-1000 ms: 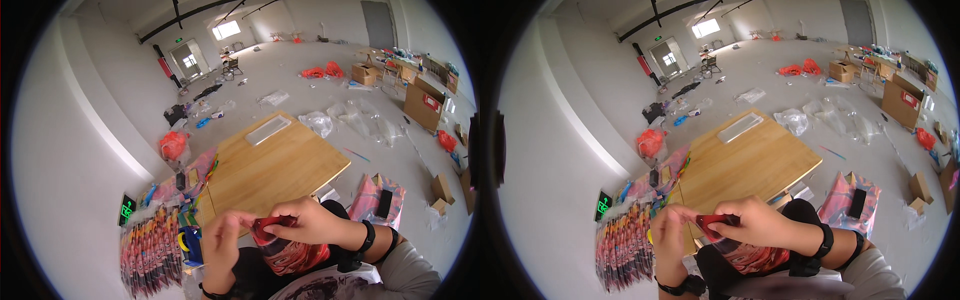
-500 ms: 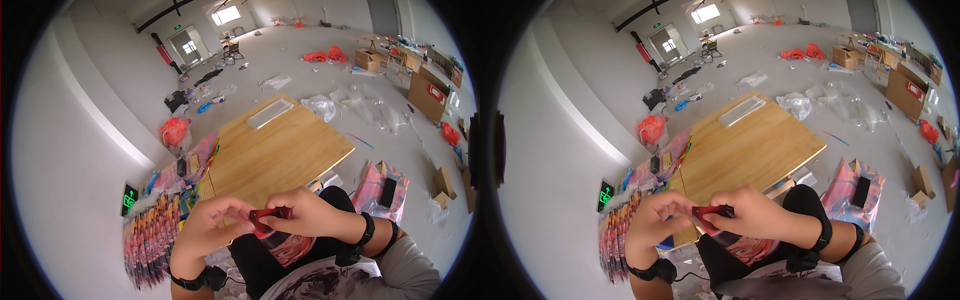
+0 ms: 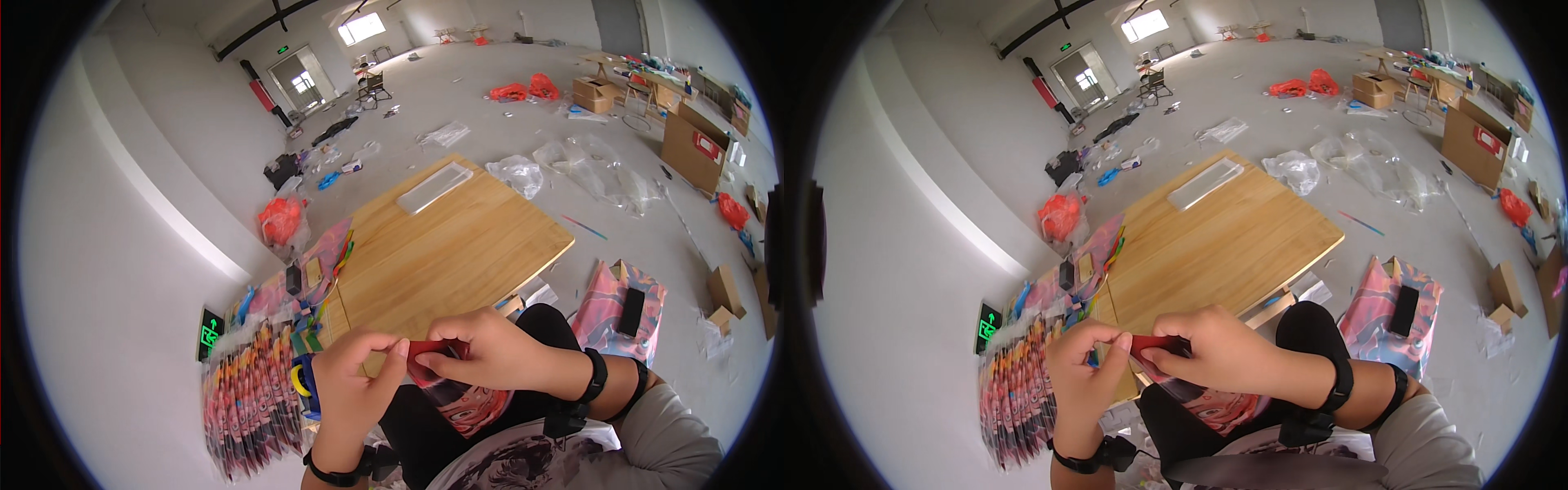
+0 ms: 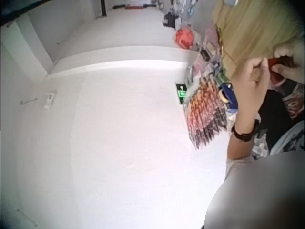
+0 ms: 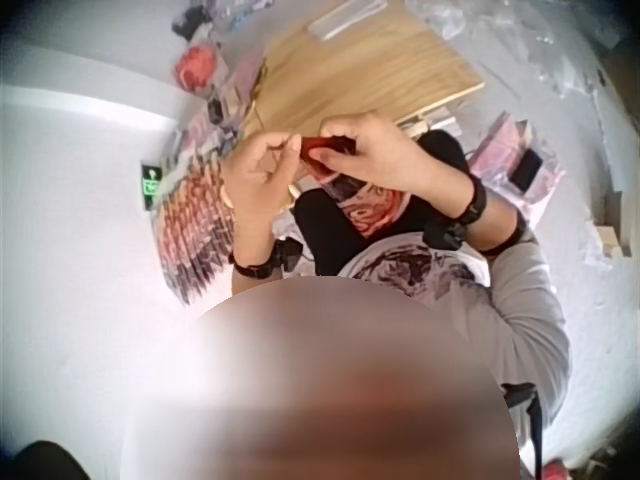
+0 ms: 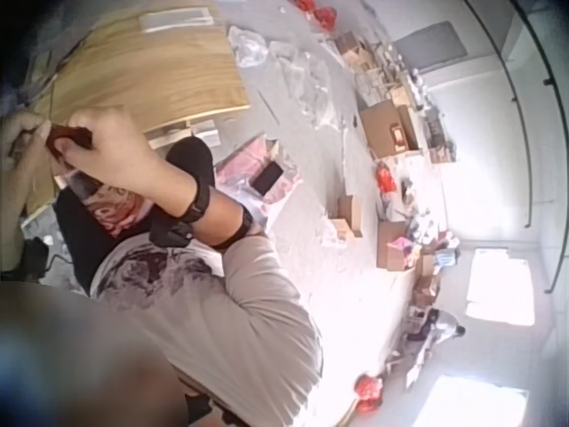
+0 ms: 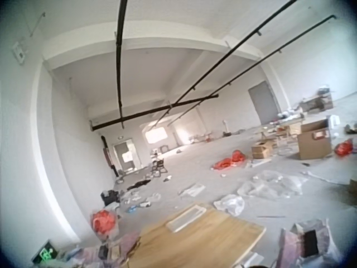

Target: Manually assemble a kite by attaching a string and folding the material.

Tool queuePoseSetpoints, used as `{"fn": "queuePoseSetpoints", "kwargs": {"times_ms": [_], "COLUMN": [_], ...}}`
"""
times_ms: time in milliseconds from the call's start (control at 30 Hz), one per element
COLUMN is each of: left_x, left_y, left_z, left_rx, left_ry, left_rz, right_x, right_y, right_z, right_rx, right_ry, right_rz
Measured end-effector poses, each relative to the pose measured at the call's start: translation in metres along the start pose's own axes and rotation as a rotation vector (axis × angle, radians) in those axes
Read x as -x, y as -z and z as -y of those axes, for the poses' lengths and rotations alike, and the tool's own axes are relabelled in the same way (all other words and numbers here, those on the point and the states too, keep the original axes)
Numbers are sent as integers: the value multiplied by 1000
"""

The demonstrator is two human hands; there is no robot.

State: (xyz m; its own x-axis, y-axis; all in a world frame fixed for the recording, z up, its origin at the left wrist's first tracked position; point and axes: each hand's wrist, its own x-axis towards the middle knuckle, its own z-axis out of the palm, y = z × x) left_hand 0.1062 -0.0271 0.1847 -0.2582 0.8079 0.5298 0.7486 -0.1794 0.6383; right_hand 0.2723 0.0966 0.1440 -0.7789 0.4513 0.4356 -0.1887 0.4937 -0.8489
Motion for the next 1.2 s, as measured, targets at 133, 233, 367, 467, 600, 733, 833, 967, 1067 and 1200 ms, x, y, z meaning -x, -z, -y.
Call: {"fn": "queuePoseSetpoints", "kwargs": {"times_ms": [133,233,367,467,600,733,833,967,1067,1200], "left_x": [3,3,-8,-10,-11,-10,-11,-15,-15,-13], "left_y": [-1,5,13,17,24,25,28,31,31,30], "left_z": [6,10,3,3,4,6,5,2,2,1], "left_rx": [-31,359,392,437,412,447,404,345,327,281], "left_ry": [-182,138,342,374,414,416,399,382,381,402], "left_rz": [-83,-7,158,267,312,322,344,369,363,321], "right_x": [1,2,3,3,3,3,2,2,2,1], "right_y": [1,3,4,4,3,1,1,0,0,-1], "right_z": [-2,1,3,4,3,0,2,0,1,1], "right_rx": [-21,-36,-50,-26,-13,-9,1,8,9,18], "right_ry": [31,10,-14,26,9,16,7,8,-8,-29], "right_rz": [-18,6,56,63,85,76,91,87,94,102]}}
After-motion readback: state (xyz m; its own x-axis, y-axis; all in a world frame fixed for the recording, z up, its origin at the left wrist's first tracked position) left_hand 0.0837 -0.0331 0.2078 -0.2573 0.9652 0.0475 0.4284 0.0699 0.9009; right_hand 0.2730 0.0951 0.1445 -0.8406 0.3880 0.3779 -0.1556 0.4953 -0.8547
